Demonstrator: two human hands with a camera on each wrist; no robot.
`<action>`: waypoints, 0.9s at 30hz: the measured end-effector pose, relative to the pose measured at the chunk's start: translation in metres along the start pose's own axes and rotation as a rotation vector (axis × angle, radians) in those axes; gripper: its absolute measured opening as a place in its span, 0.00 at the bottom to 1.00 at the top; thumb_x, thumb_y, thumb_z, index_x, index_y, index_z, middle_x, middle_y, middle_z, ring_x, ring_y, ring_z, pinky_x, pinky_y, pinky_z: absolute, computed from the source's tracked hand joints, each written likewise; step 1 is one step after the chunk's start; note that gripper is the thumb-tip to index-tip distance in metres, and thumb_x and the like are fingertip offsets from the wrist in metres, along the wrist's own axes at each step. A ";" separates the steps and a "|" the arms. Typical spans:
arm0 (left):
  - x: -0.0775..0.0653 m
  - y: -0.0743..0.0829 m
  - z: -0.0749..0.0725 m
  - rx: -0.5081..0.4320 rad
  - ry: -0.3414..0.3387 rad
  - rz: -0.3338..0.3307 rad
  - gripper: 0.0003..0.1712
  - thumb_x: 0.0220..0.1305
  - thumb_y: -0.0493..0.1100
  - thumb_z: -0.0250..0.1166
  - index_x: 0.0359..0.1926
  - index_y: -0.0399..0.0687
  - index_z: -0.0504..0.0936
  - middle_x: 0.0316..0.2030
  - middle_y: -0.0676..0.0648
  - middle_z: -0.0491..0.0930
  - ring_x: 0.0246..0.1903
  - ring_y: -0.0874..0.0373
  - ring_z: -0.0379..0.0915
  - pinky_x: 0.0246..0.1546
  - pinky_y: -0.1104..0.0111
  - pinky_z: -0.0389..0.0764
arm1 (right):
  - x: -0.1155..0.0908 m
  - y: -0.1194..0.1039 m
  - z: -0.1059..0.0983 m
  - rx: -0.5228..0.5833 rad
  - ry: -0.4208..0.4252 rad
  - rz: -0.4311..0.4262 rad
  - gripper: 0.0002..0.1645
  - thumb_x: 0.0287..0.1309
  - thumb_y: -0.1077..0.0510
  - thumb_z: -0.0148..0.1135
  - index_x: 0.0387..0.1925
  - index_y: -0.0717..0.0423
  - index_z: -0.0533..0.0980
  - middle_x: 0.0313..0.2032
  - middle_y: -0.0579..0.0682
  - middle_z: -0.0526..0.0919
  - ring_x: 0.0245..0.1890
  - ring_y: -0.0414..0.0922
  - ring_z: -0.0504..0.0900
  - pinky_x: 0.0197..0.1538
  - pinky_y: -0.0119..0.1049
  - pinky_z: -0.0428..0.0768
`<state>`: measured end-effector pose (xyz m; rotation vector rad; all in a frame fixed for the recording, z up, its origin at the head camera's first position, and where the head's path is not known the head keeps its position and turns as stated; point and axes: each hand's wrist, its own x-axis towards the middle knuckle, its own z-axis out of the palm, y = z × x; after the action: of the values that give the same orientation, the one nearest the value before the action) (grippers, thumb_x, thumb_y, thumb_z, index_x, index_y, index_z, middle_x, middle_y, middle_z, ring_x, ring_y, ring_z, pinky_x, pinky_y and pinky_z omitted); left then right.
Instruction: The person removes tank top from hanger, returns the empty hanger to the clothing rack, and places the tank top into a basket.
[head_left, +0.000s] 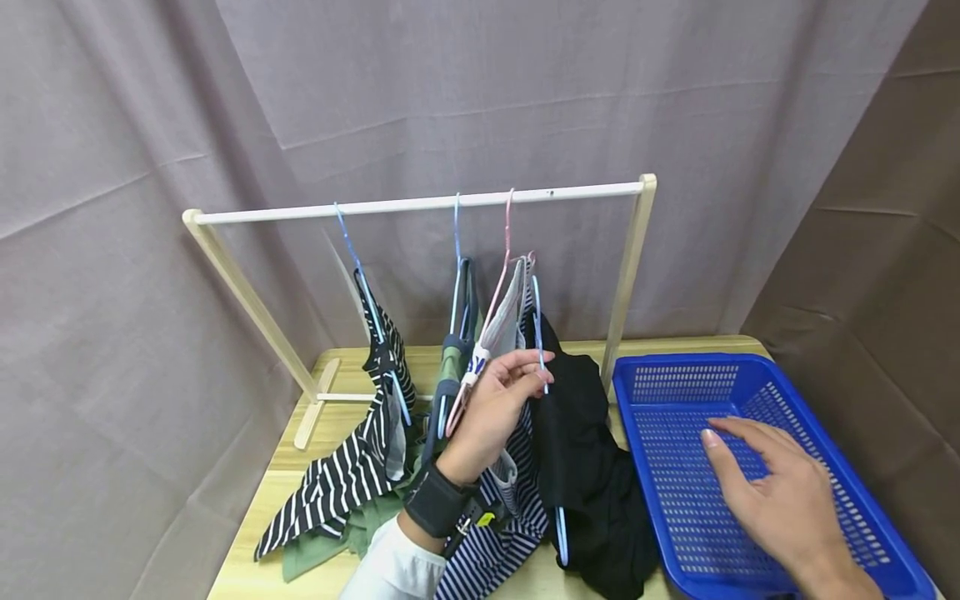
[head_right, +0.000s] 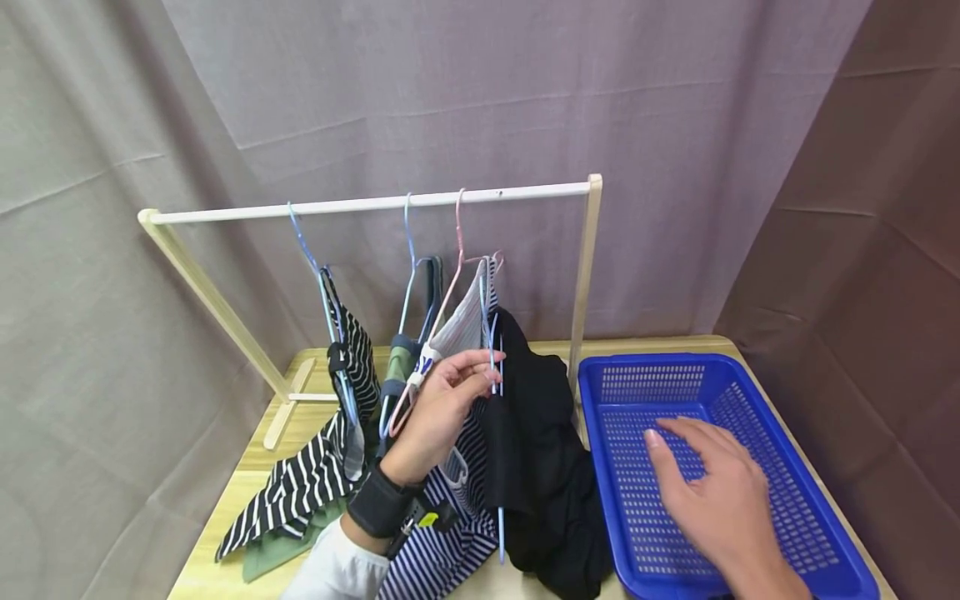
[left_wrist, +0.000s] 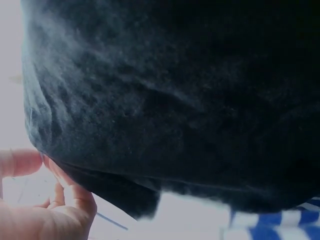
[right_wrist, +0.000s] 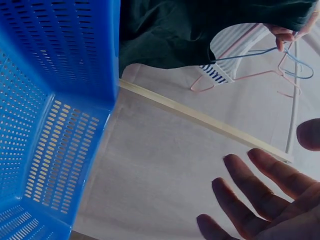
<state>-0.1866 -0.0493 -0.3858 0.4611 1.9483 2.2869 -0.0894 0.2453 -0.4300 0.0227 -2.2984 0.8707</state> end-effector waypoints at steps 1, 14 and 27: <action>0.000 0.000 0.000 0.004 -0.001 0.001 0.18 0.74 0.34 0.60 0.60 0.29 0.80 0.35 0.59 0.83 0.40 0.64 0.79 0.45 0.75 0.79 | 0.000 -0.001 0.000 0.005 0.008 0.007 0.14 0.65 0.55 0.73 0.50 0.55 0.88 0.52 0.58 0.91 0.56 0.03 0.59 0.61 0.03 0.54; 0.002 0.001 -0.005 0.023 -0.039 -0.004 0.17 0.75 0.34 0.61 0.59 0.28 0.80 0.46 0.53 0.87 0.42 0.64 0.79 0.47 0.74 0.80 | 0.001 -0.008 -0.002 0.095 0.103 0.015 0.11 0.59 0.63 0.76 0.44 0.59 0.90 0.47 0.18 0.86 0.52 0.07 0.71 0.60 0.03 0.63; 0.003 0.004 -0.005 0.018 -0.059 -0.004 0.16 0.74 0.33 0.62 0.58 0.27 0.80 0.43 0.59 0.86 0.40 0.64 0.79 0.46 0.74 0.80 | 0.007 -0.019 0.004 0.141 0.074 -0.119 0.12 0.55 0.67 0.78 0.43 0.59 0.90 0.45 0.45 0.92 0.55 0.09 0.73 0.63 0.04 0.64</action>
<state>-0.1906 -0.0541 -0.3824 0.5197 1.9420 2.2293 -0.0924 0.2292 -0.4167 0.1843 -2.1405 0.9536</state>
